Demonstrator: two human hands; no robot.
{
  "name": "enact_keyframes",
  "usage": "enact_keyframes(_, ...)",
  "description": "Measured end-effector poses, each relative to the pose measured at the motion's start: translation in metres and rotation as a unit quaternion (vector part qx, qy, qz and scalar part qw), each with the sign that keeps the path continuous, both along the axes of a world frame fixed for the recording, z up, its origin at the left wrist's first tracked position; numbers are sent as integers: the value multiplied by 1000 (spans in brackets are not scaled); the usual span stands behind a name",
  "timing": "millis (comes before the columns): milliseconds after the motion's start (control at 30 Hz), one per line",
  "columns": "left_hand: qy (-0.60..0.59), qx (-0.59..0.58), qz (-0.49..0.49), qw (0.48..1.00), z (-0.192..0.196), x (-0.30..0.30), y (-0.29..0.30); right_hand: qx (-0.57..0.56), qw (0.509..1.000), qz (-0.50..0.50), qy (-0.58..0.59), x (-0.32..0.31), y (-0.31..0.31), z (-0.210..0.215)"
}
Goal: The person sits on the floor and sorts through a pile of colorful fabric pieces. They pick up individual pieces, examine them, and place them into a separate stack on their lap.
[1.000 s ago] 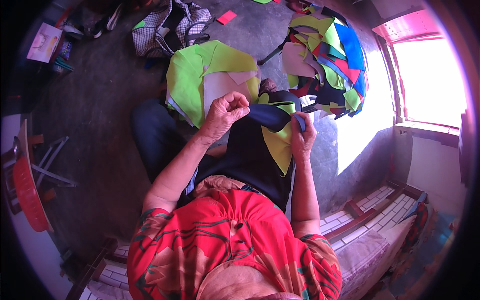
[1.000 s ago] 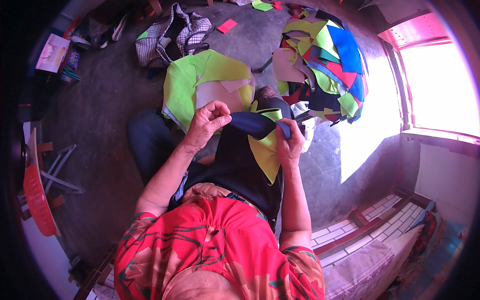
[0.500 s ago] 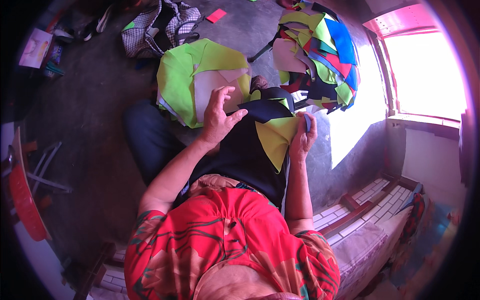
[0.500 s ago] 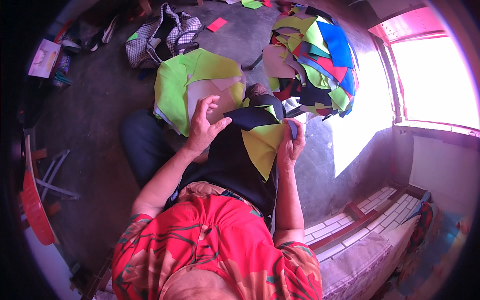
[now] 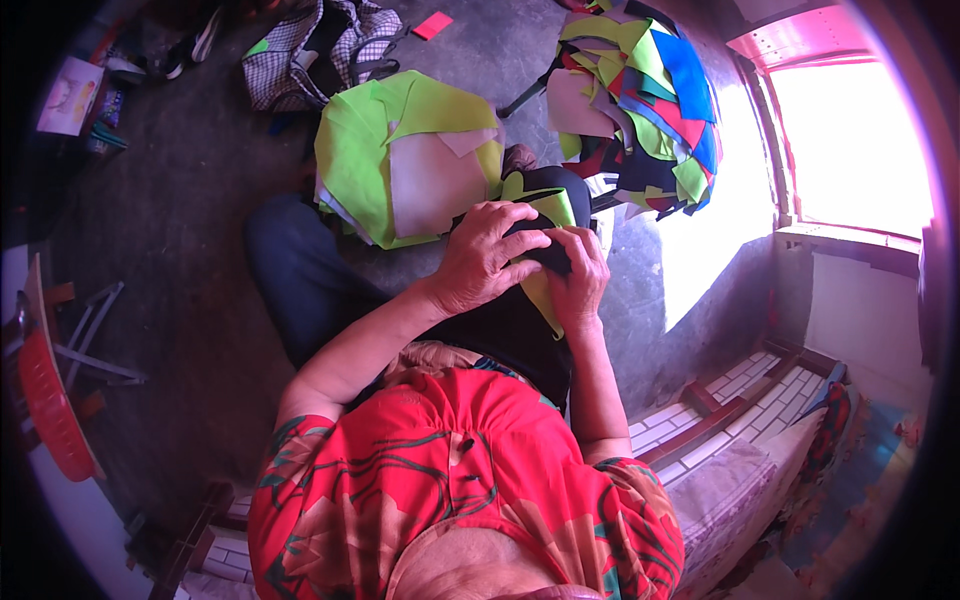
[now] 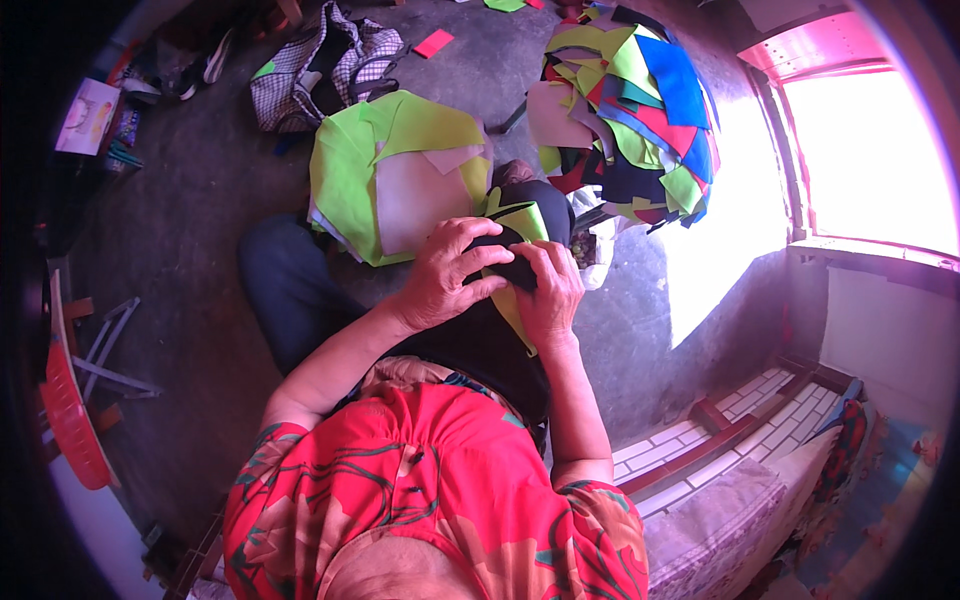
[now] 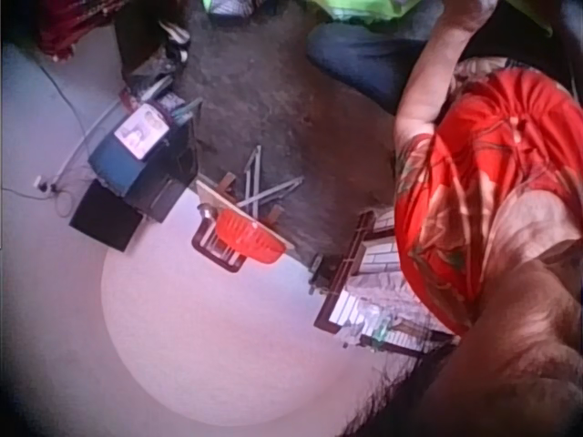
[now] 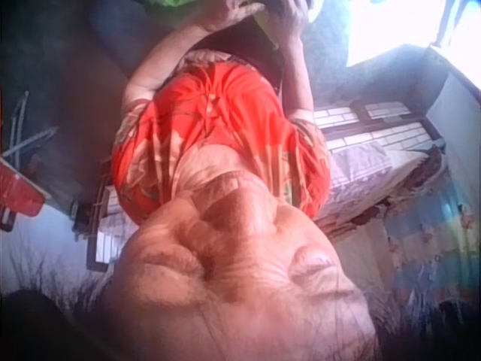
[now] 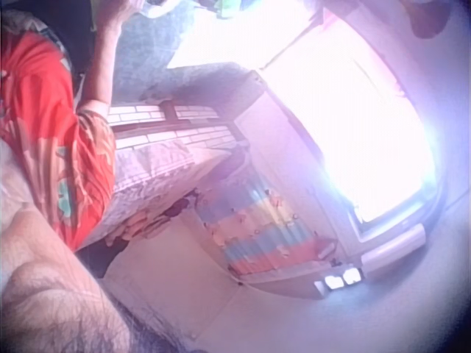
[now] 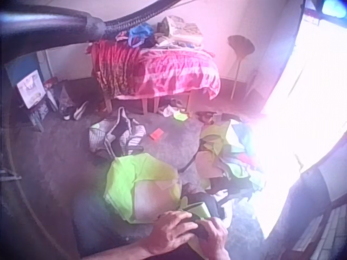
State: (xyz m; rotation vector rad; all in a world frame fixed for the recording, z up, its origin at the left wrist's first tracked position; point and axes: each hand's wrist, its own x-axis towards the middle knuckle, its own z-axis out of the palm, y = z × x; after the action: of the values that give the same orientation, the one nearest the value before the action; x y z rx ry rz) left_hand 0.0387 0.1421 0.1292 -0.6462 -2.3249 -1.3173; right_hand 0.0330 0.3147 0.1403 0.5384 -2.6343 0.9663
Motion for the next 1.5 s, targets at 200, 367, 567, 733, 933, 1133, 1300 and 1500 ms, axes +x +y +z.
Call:
enact_keyframes(200,-7,26,24,999,-2,-3,8,38,998,30,-41,-2,2,5)
enact_keyframes(367,-15,31,1,999,-16,2,7,-37,984,76,-155,-3,11,16)
enact_keyframes(567,-17,19,-20,999,-8,9,-1,-185,933,64,-301,-15,24,24)
enact_keyframes(733,-4,9,-76,997,-1,19,-9,-33,959,-17,-281,-23,10,34)
enact_keyframes(933,-190,185,-181,947,13,21,-27,-60,967,-53,-241,-25,9,17)
enact_keyframes(1133,-297,558,-155,760,-2,17,-57,-109,964,-58,-235,-22,7,10)
enact_keyframes(1300,-243,602,75,757,-24,6,-82,-32,998,-39,-33,-10,3,-16)
enact_keyframes(1500,-240,512,326,758,-56,0,-127,-54,998,-43,-9,-9,-2,-19)
